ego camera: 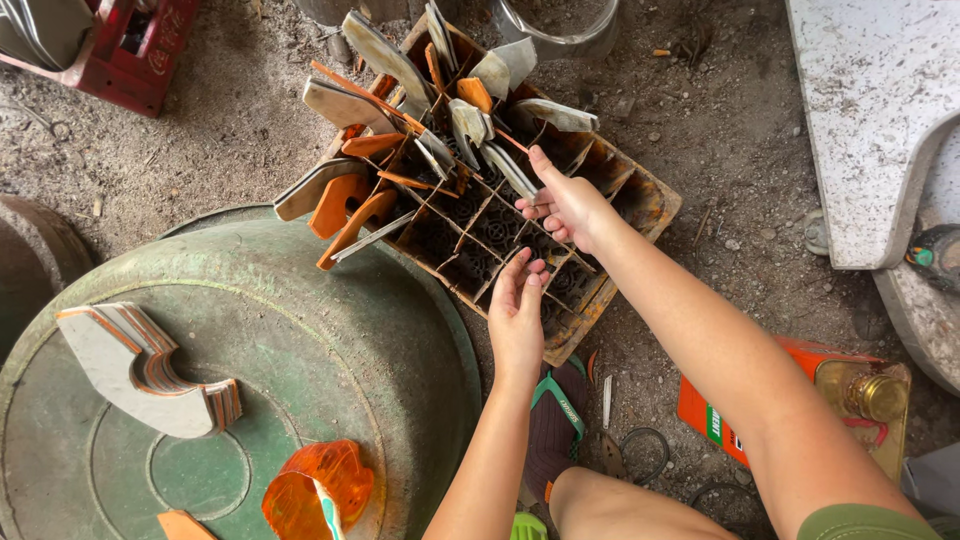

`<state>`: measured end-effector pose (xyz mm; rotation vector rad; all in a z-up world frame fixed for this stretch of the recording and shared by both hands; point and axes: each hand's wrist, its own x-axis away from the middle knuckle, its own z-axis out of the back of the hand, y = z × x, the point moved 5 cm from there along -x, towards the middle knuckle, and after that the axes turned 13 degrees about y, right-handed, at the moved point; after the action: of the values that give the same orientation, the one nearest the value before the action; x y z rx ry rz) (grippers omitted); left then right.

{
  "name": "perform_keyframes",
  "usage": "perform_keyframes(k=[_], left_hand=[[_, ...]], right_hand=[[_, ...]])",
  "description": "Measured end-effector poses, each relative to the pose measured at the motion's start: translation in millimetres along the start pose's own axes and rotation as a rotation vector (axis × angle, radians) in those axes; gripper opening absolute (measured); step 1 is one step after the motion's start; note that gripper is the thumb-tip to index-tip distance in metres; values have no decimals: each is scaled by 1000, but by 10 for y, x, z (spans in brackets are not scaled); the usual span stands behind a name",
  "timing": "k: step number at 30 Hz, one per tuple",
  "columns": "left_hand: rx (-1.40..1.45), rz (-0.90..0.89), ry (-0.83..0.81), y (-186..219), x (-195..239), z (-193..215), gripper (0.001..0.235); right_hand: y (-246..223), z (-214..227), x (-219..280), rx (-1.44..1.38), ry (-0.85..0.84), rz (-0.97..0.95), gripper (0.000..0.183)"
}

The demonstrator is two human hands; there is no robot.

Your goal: The person paints curved ceramic pieces with an orange liquid using a toothbrush. They dip the brush into a small container, apply the coating to each piece, and place the finished items into a cardboard drying rack.

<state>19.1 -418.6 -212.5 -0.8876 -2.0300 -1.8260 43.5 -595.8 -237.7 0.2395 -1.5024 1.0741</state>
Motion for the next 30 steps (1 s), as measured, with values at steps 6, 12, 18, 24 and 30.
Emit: perform_keyframes(k=[6, 12, 18, 24, 30], left_hand=[[-145, -213, 47, 245, -9, -58, 38], [-580, -755, 223, 786, -258, -329, 31], [-743, -854, 187, 881, -419, -542, 22], [-761, -866, 181, 858, -506, -566, 13], [-800, -1008, 160, 996, -503, -608, 12]], right_hand=[[74, -16, 25, -60, -43, 20, 86], [180, -29, 18, -238, -132, -11, 74], [251, -100, 33, -385, -156, 25, 68], [297, -161, 198, -496, -140, 30, 53], [419, -112, 460, -531, -159, 84, 48]])
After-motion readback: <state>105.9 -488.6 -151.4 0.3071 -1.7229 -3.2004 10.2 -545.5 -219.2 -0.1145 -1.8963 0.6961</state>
